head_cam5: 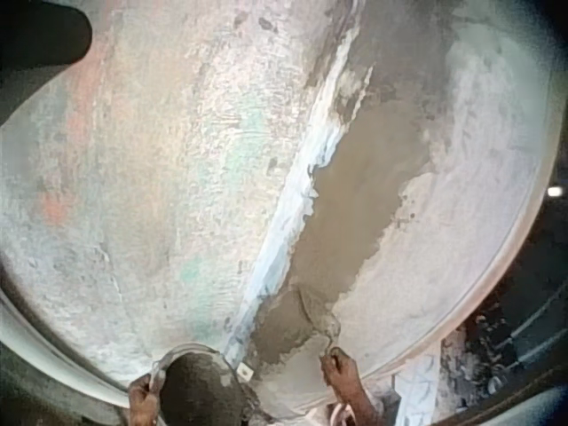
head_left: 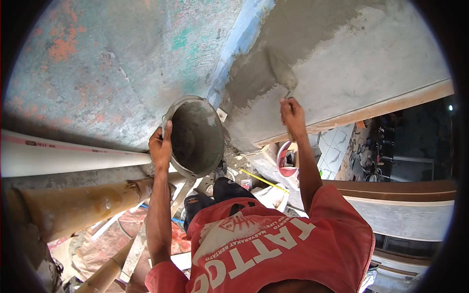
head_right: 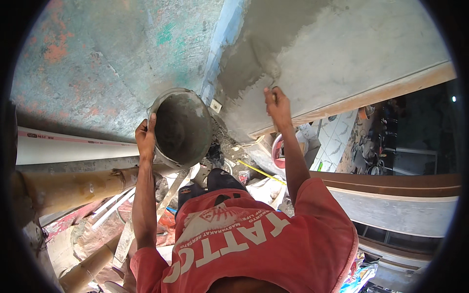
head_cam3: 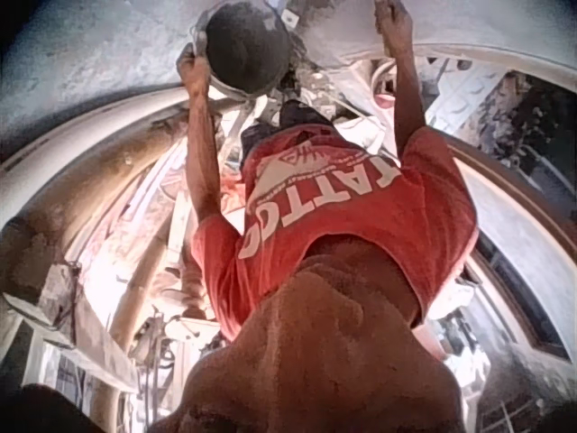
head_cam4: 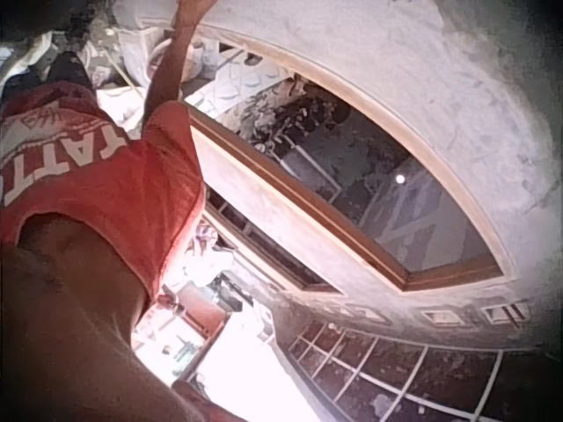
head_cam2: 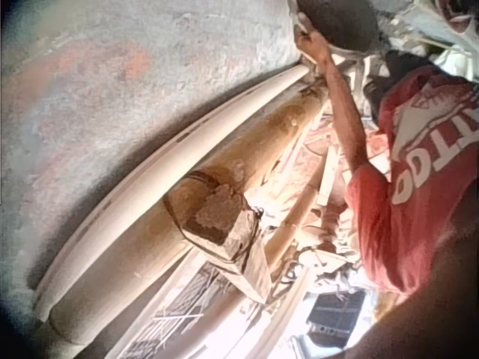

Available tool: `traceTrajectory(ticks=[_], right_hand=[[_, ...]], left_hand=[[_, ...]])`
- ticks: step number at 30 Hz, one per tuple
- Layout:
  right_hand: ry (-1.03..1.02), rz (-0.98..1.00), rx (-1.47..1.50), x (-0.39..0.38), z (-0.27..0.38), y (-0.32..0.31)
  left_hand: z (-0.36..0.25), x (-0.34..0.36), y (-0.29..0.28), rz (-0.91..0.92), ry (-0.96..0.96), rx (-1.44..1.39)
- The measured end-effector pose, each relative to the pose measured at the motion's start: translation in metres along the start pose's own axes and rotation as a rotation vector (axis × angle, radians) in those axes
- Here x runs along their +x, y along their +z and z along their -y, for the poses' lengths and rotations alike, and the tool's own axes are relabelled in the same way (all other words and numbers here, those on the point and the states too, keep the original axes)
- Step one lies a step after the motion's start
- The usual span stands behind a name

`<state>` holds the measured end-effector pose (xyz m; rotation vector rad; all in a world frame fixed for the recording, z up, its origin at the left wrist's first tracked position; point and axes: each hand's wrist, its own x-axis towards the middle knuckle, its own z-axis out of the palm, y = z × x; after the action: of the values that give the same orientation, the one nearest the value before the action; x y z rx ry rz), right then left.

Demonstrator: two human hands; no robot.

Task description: Apply plaster to a wall around an electrical socket and plumbing pipes using a trowel.

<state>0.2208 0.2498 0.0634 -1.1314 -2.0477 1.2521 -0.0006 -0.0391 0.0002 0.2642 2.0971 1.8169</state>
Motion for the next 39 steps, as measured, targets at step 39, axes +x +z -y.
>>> traceTrajectory(ticks=[39], right_hand=[[-0.229,-0.135,-1.118,0.045,-0.058,0.053]], left_hand=[[-0.003,0.001,0.001,-0.028,-0.025,0.032]])
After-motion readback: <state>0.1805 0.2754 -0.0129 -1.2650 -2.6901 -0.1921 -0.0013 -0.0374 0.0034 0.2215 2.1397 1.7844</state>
